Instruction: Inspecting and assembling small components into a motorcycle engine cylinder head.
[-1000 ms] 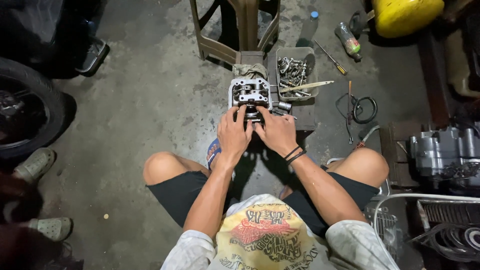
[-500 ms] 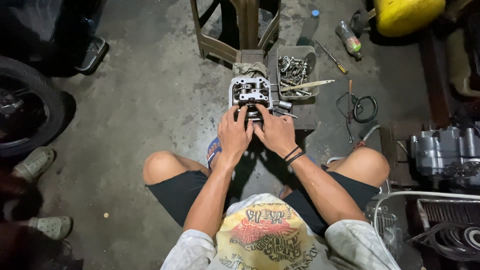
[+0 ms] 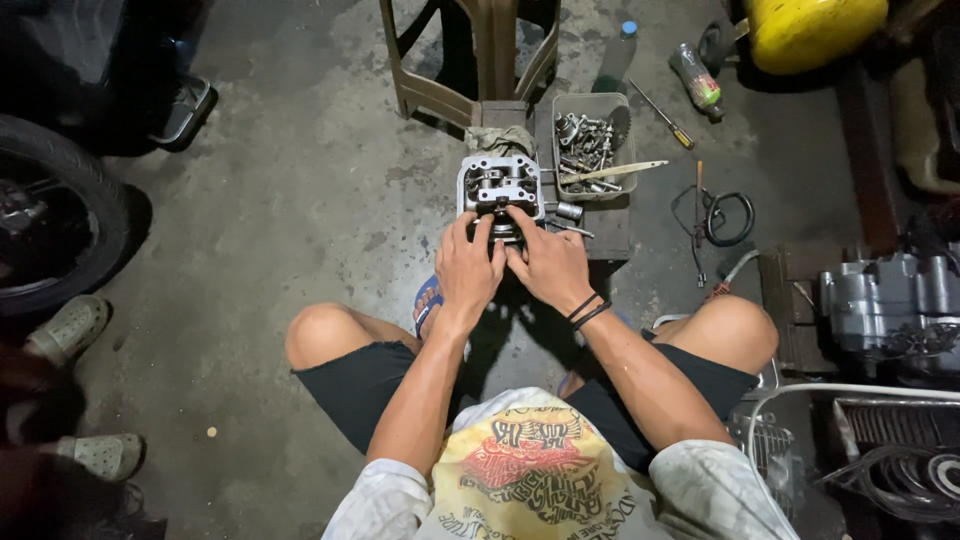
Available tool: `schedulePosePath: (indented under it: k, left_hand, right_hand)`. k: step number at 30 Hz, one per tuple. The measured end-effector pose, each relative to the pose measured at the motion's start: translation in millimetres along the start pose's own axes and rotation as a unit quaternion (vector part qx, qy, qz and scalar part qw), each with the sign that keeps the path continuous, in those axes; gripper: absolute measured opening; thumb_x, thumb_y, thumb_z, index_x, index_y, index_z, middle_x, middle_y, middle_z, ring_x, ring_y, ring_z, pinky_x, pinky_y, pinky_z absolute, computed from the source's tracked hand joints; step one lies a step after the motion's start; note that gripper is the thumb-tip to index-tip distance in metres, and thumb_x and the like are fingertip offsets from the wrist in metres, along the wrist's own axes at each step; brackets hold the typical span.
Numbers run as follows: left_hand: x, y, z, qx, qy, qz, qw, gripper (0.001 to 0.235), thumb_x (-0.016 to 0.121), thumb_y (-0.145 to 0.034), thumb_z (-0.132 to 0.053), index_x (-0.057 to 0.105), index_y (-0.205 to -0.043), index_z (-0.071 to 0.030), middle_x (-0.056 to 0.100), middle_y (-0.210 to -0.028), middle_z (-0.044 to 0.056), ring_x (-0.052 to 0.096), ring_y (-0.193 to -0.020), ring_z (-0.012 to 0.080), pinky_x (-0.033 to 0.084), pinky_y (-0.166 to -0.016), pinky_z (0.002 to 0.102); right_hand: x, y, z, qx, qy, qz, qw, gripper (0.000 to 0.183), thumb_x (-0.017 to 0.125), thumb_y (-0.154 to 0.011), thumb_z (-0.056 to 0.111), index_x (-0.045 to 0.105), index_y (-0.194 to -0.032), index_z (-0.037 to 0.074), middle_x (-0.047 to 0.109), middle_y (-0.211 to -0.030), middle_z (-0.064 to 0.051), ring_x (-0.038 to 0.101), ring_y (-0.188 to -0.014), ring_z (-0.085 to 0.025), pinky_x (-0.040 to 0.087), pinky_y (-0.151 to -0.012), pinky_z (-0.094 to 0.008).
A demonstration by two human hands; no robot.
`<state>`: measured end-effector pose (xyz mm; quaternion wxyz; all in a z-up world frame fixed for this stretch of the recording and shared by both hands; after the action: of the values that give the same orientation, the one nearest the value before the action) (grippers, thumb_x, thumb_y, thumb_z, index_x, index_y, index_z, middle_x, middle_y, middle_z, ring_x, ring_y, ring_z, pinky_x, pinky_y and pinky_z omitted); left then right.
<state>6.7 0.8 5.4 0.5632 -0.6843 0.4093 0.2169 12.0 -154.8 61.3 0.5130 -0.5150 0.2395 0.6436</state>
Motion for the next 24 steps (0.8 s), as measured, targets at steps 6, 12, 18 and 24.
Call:
schedulePosePath:
  k: [6, 12, 18, 24]
  left_hand:
    - [-9.4, -1.8, -6.0, -0.001, 0.006, 0.001, 1.0, 0.059, 0.071, -0.082, -0.035, 0.056, -0.138, -0.024, 0.056, -0.121, 0.003, 0.064, -0.109, 0.0278, 0.056, -0.08, 0.04]
    - [-4.3, -1.5, -2.4, -0.004, -0.005, 0.01, 1.0, 0.046, 0.071, -0.082, -0.037, 0.064, -0.125, -0.024, 0.057, -0.121, 0.001, 0.063, -0.109, 0.0258, 0.056, -0.081, 0.039]
    - [-3.0, -0.6, -3.3, 0.0, -0.008, 0.003, 1.0, 0.053, 0.069, -0.084, -0.035, 0.06, -0.135, -0.025, 0.055, -0.122, 0.002, 0.063, -0.111, 0.0258, 0.056, -0.083, 0.038]
    - [-2.7, -0.6, -3.3, -0.015, 0.005, 0.018, 1.0, 0.057, 0.072, -0.082, -0.036, 0.058, -0.136, -0.021, 0.055, -0.122, 0.004, 0.062, -0.112, 0.0278, 0.056, -0.082, 0.04]
  right_hand:
    - [19.2, 0.7, -20.2, 0.017, 0.02, 0.01, 1.0, 0.059, 0.061, -0.093, 0.036, 0.046, -0.149, 0.027, 0.059, -0.067, 0.007, 0.068, -0.07, -0.019, 0.046, -0.088, -0.041]
    - [6.1, -0.7, -5.8, 0.007, 0.004, -0.012, 1.0, 0.058, 0.064, -0.093, 0.033, 0.046, -0.148, 0.021, 0.062, -0.07, 0.005, 0.069, -0.071, -0.02, 0.046, -0.088, -0.041]
    - [16.4, 2.1, -17.2, 0.027, 0.018, 0.0, 0.999, 0.055, 0.062, -0.093, 0.037, 0.048, -0.144, 0.024, 0.062, -0.069, 0.006, 0.07, -0.074, -0.018, 0.046, -0.088, -0.04]
    - [13.5, -0.7, -12.9, 0.032, 0.017, 0.004, 0.999, 0.055, 0.063, -0.093, 0.035, 0.049, -0.145, 0.023, 0.063, -0.069, 0.007, 0.07, -0.073, -0.018, 0.047, -0.089, -0.041]
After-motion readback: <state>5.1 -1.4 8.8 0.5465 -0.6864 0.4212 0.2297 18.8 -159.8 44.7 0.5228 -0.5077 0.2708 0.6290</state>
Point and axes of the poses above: each hand's wrist, its own y-axis away from the middle knuckle, its own x-axis out of the palm, z = x × y, the point moved 1 cm from there along -y, towards the middle knuckle
